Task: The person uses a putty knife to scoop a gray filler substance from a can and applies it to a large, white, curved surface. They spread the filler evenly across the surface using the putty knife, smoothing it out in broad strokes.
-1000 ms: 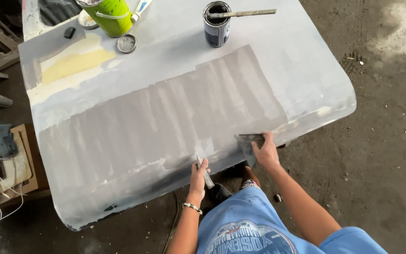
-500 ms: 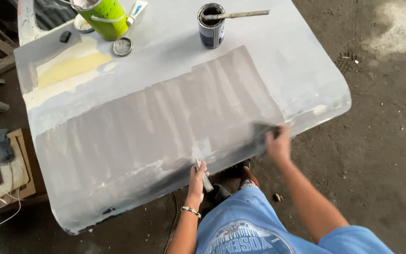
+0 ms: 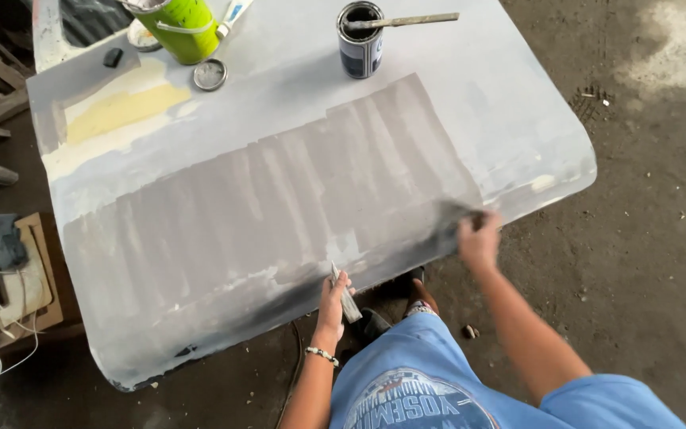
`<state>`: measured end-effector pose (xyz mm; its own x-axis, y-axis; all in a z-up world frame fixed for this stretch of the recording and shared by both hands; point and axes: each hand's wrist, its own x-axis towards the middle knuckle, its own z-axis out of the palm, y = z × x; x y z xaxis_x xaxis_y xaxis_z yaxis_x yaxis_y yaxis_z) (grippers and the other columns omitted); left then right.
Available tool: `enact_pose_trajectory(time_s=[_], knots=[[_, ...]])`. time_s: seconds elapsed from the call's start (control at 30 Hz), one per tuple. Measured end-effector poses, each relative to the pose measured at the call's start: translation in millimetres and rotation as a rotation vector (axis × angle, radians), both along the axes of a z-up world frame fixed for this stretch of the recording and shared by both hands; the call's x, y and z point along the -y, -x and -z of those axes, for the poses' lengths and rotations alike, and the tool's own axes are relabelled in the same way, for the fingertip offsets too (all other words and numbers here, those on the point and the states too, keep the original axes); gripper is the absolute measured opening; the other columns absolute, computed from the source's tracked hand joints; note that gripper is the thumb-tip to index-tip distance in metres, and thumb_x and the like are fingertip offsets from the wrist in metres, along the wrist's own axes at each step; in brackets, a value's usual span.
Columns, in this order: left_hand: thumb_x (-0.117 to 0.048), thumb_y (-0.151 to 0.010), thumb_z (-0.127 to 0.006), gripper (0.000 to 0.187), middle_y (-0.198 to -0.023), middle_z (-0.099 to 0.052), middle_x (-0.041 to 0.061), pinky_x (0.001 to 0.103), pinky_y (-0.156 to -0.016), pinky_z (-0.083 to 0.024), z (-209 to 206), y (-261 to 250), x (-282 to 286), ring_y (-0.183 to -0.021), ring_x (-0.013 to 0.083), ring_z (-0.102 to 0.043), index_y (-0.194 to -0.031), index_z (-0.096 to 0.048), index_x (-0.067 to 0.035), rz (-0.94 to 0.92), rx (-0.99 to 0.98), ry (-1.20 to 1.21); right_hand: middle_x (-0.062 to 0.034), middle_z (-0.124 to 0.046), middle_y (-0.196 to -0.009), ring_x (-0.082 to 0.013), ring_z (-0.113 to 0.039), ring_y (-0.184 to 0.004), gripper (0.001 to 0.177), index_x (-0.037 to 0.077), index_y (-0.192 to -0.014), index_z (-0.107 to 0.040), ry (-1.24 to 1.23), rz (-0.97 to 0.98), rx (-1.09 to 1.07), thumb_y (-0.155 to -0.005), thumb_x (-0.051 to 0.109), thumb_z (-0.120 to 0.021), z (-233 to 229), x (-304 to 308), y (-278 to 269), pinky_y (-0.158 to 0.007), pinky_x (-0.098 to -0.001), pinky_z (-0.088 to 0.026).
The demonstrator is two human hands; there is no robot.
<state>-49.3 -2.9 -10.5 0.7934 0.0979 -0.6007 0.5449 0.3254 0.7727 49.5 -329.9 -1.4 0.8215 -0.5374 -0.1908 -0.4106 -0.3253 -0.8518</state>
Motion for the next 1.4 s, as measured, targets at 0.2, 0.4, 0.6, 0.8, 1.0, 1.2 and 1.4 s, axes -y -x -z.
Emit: enact_pose_trajectory(time_s=[0.2, 0.4, 0.6, 0.8, 1.0, 1.2, 1.4], knots=[[-0.055, -0.090, -0.064, 0.058, -0.107, -0.062, 0.004, 0.036, -0.087, -0.051, 3.9, 2.8, -0.5, -0.096, 0.0167, -0.061, -0.125, -0.058, -0.009, -0.010, -0.049, -0.001, -0.0203, -0.065, -0.117, -0.0316, -0.067, -0.104, 0.036, 0.001, -0.130, -0.049, -0.022, -0.021, -0.008, -0.102, 0.020, -0.061, -31.5, -44.5, 8.2, -0.091, -0.0442, -0.054], [-0.057, -0.089, -0.065, 0.061, -0.110, -0.064, 0.005, 0.036, -0.088, -0.051, 13.7, 3.7, 0.3, -0.100, 0.0183, -0.062, -0.126, -0.058, -0.009, 0.014, -0.021, 0.041, -0.0204, -0.063, -0.123, -0.0354, -0.064, -0.112, 0.047, 0.004, -0.133, -0.048, 0.064, -0.411, -0.102, -0.093, 0.018, -0.068, -19.6, -92.0, 32.7, -0.097, -0.0489, -0.053], [-0.058, -0.088, -0.064, 0.061, -0.106, -0.063, 0.004, 0.037, -0.087, -0.051, -2.6, 14.2, -14.7, -0.100, 0.0180, -0.063, -0.125, -0.058, -0.010, -0.046, -0.066, 0.044, -0.0178, -0.060, -0.117, -0.0299, -0.065, -0.106, 0.049, 0.000, -0.136, -0.041, -0.024, 0.077, -0.042, -0.096, 0.016, -0.063, -5.1, 3.8, -19.4, -0.092, -0.0435, -0.059], [-0.053, -0.089, -0.070, 0.060, -0.107, -0.062, 0.004, 0.035, -0.086, -0.051, 33.5, 17.3, -6.5, -0.097, 0.0182, -0.061, -0.125, -0.059, -0.006, -0.059, -0.005, 0.060, -0.0241, -0.066, -0.119, -0.0381, -0.064, -0.112, 0.056, 0.011, -0.140, -0.045, 0.035, -0.653, -0.263, -0.091, 0.021, -0.070, 9.6, -134.3, 72.4, -0.094, -0.0458, -0.053], [-0.036, -0.083, -0.080, 0.085, -0.112, -0.058, 0.006, 0.033, -0.092, -0.052, -41.3, 16.6, 4.3, -0.100, 0.0172, -0.059, -0.151, -0.034, -0.014, 0.116, -0.035, -0.268, -0.0187, -0.067, -0.114, -0.0248, -0.068, -0.103, 0.051, 0.007, -0.138, -0.046, -0.316, -0.354, -0.009, -0.093, 0.014, -0.067, 26.0, -126.7, 55.8, -0.089, -0.0369, -0.056], [-0.024, -0.102, -0.073, 0.075, -0.157, -0.046, 0.014, 0.035, -0.110, -0.039, -23.5, 34.6, 23.6, -0.138, 0.0192, -0.043, -0.165, -0.034, -0.016, 0.366, 0.456, -0.409, -0.0107, -0.065, -0.106, -0.0170, -0.064, -0.094, 0.046, 0.006, -0.139, -0.050, -0.929, -0.192, -0.046, -0.095, 0.007, -0.063, 20.3, -129.4, 46.0, -0.078, -0.0314, -0.055], [-0.007, -0.094, -0.049, 0.069, -0.148, -0.053, 0.013, 0.031, -0.101, -0.047, -1.3, 46.1, 18.7, -0.119, 0.0172, -0.055, -0.162, -0.035, -0.010, 0.196, 0.186, 0.208, -0.0129, -0.068, -0.100, -0.0177, -0.064, -0.090, 0.045, 0.001, -0.130, -0.056, -0.689, -0.506, -0.229, -0.092, 0.018, -0.072, 13.7, -139.8, 78.5, -0.076, -0.0329, -0.054]])
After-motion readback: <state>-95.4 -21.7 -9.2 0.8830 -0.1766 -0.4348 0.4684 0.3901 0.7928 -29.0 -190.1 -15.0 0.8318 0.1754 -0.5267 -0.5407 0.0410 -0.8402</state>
